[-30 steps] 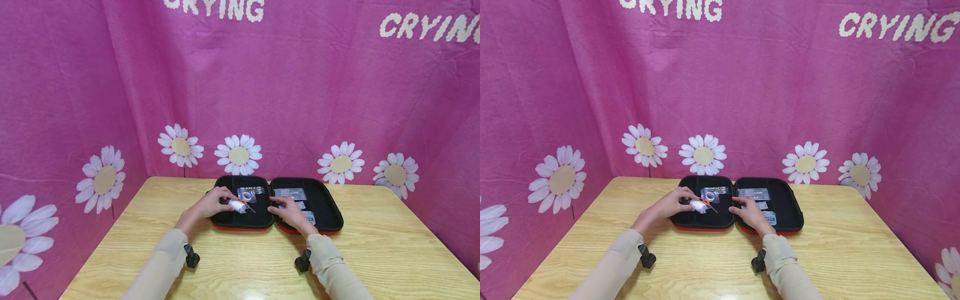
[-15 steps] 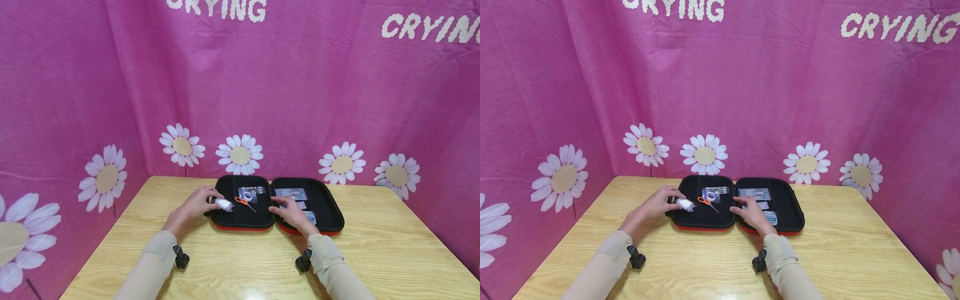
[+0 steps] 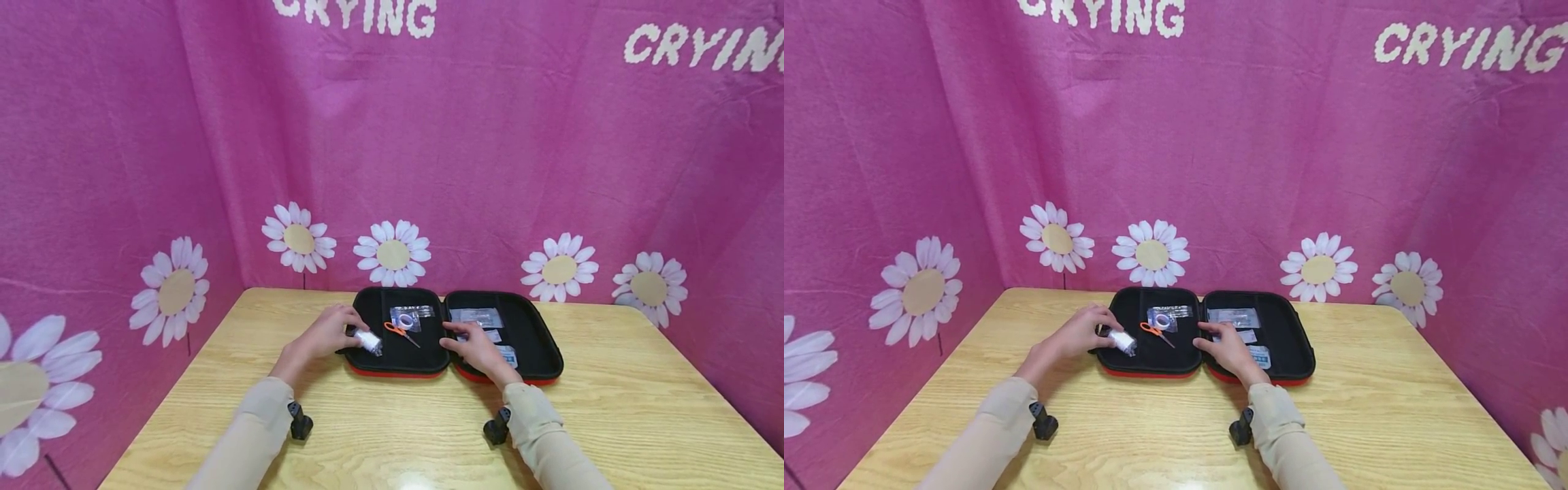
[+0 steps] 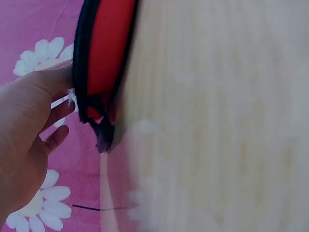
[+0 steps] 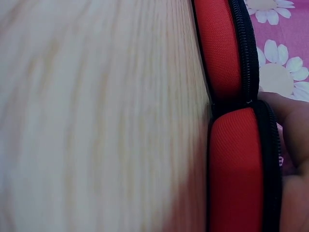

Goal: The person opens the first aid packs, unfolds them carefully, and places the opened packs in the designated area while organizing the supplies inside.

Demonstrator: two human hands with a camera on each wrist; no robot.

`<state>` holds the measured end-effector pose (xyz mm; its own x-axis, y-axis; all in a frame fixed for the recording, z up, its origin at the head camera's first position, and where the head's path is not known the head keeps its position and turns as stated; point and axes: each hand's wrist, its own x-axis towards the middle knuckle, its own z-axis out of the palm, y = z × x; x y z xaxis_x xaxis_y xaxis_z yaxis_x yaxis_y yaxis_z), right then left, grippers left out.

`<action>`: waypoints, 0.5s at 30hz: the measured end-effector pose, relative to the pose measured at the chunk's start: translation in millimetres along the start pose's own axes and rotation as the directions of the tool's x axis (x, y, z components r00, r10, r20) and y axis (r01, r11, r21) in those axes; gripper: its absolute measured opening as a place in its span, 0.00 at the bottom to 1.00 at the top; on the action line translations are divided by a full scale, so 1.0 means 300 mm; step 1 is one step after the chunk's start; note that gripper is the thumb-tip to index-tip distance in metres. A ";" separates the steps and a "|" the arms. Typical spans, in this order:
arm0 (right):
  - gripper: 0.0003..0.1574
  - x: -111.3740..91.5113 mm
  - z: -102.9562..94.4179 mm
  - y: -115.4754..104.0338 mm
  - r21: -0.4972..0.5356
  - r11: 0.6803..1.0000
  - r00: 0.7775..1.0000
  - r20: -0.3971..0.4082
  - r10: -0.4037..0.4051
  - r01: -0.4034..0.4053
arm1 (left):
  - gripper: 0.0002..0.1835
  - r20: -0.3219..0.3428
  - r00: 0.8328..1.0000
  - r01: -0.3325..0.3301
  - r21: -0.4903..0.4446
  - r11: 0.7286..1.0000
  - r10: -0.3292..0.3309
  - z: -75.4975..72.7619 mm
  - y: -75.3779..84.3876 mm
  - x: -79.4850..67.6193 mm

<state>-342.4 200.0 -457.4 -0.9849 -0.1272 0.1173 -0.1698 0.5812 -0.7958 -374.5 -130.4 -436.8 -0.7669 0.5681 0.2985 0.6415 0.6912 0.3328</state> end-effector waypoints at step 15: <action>0.31 -0.001 0.001 0.000 0.005 1.000 1.000 0.002 -0.005 0.005 | 0.12 0.087 0.994 0.072 -0.136 0.988 -0.061 0.047 0.059 0.025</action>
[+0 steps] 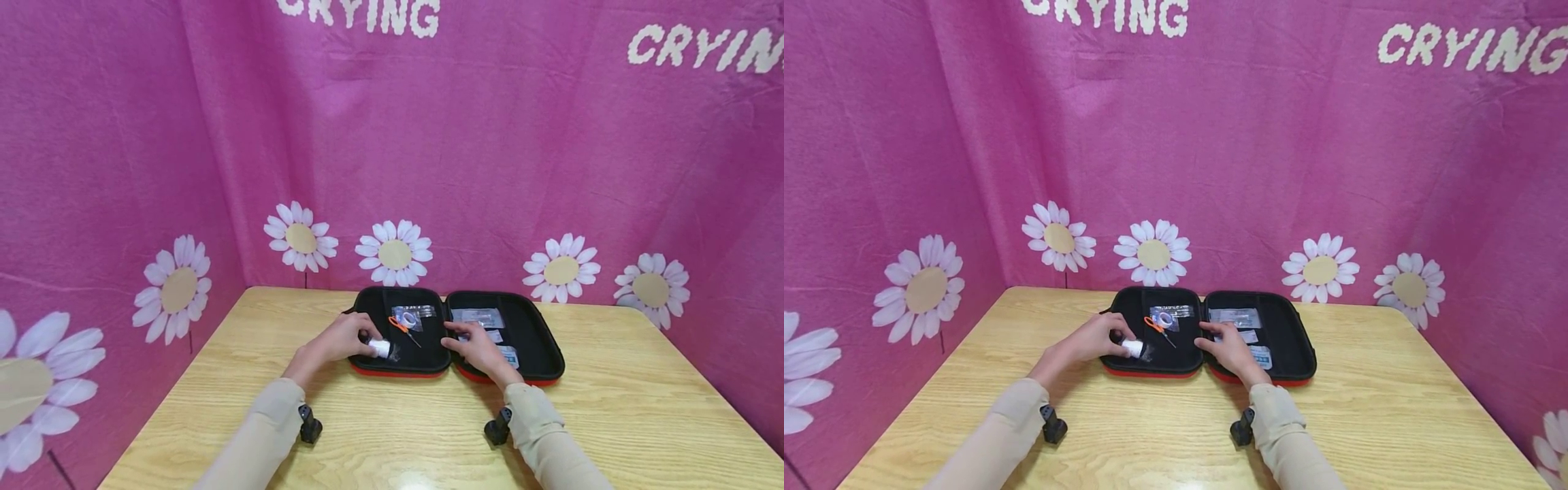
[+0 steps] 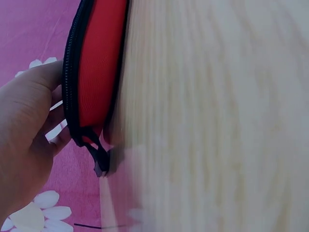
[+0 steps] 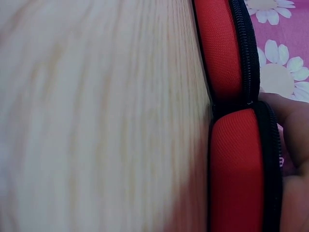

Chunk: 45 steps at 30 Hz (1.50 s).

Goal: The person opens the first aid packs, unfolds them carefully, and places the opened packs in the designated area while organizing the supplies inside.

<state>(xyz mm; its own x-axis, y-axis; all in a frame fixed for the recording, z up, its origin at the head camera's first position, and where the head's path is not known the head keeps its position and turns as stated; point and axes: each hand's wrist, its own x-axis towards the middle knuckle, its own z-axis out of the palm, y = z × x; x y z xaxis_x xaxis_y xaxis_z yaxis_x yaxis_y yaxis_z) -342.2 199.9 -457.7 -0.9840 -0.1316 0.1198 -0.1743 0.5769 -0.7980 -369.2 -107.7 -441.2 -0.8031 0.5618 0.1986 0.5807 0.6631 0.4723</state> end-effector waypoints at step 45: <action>0.32 0.001 -0.003 0.011 0.014 1.000 1.000 0.025 0.004 -0.005 | 0.07 0.168 0.984 0.076 -0.134 0.988 -0.052 -0.018 0.051 0.019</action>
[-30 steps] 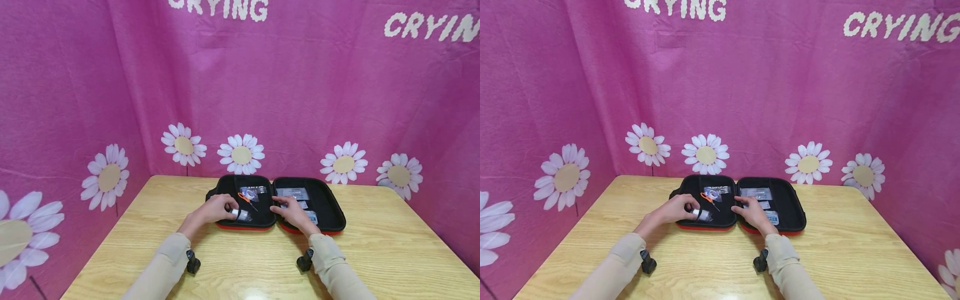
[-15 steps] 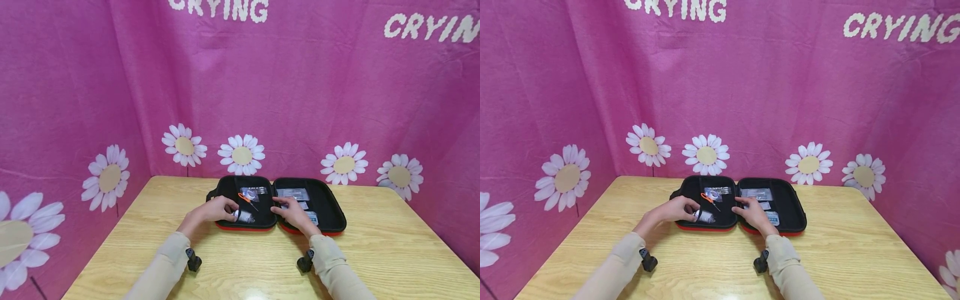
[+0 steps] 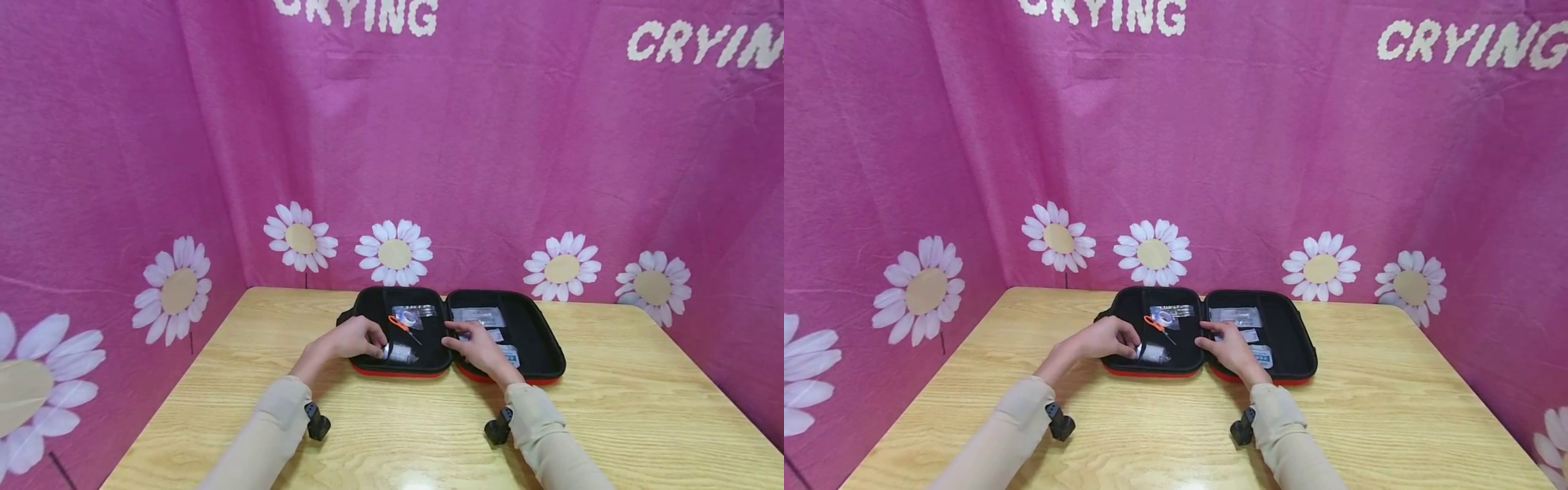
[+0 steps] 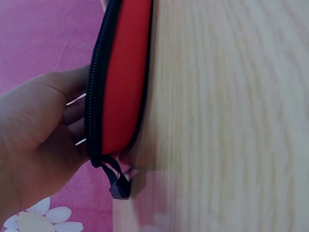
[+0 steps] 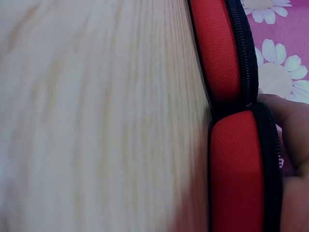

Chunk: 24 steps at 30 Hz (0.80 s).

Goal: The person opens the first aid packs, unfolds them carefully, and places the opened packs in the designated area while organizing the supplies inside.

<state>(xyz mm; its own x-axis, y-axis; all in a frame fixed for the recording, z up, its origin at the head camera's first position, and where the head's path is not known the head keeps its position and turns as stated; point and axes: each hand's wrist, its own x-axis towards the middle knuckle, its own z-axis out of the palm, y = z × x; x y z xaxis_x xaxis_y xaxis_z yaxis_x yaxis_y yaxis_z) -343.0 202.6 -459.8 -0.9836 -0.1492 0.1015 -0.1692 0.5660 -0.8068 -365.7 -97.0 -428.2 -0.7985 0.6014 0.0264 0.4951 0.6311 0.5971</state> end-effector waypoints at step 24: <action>0.32 -0.006 -0.001 -0.002 0.007 1.000 1.000 -0.005 0.006 -0.006 | 0.08 0.037 0.999 0.020 0.034 0.999 -0.021 0.027 0.017 0.010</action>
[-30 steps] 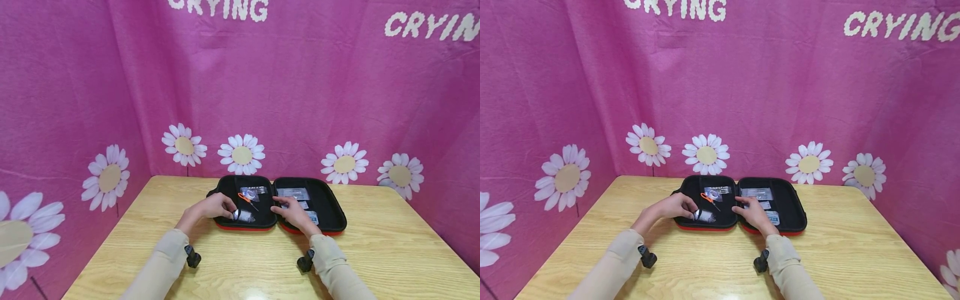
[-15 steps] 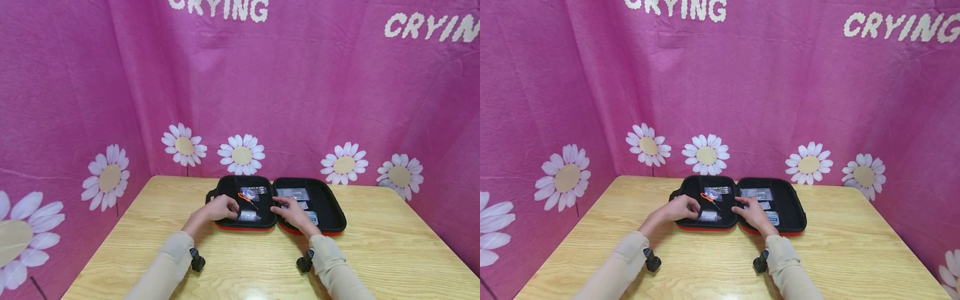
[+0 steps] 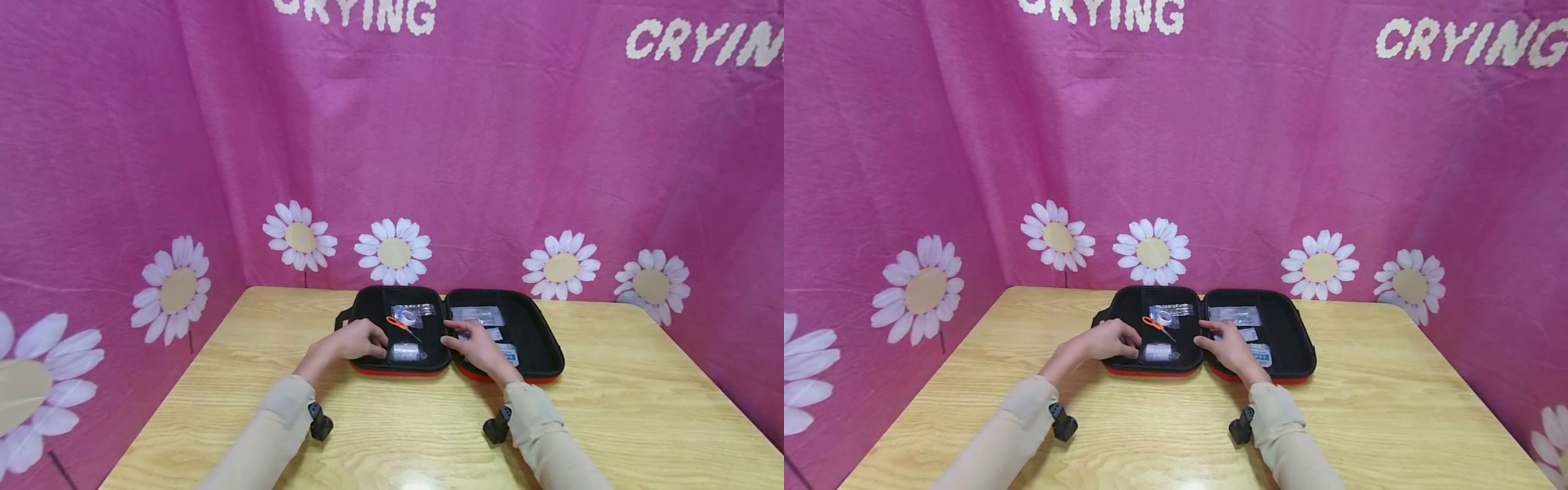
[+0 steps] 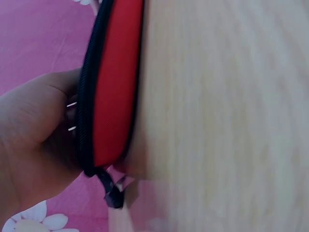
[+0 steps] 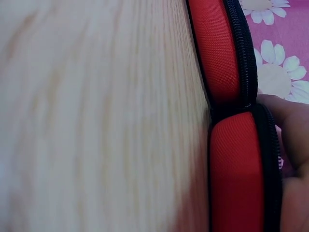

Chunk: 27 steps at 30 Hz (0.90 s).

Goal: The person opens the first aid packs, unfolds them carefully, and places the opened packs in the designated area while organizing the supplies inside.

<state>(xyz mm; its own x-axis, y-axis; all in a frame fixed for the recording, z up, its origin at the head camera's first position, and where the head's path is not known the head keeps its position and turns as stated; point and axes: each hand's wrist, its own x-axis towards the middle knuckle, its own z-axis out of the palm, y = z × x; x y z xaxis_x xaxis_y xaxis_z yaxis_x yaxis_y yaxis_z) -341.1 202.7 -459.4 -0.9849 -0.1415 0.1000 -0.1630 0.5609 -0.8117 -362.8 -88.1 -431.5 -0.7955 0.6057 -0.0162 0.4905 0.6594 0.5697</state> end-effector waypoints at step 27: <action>0.31 0.003 -0.002 0.001 -0.015 1.000 1.000 0.001 -0.014 0.014 | 0.27 -0.103 0.974 0.148 -0.387 0.910 -0.202 0.010 0.023 0.013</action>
<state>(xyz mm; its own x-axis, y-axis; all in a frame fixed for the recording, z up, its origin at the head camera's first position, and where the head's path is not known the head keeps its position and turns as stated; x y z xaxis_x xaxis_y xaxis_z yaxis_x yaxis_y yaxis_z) -342.1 203.1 -459.2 -0.9825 -0.1497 0.1106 -0.1772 0.5709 -0.8017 -361.6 -79.9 -430.0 -0.9103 0.4113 -0.0463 0.1912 0.5171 0.8343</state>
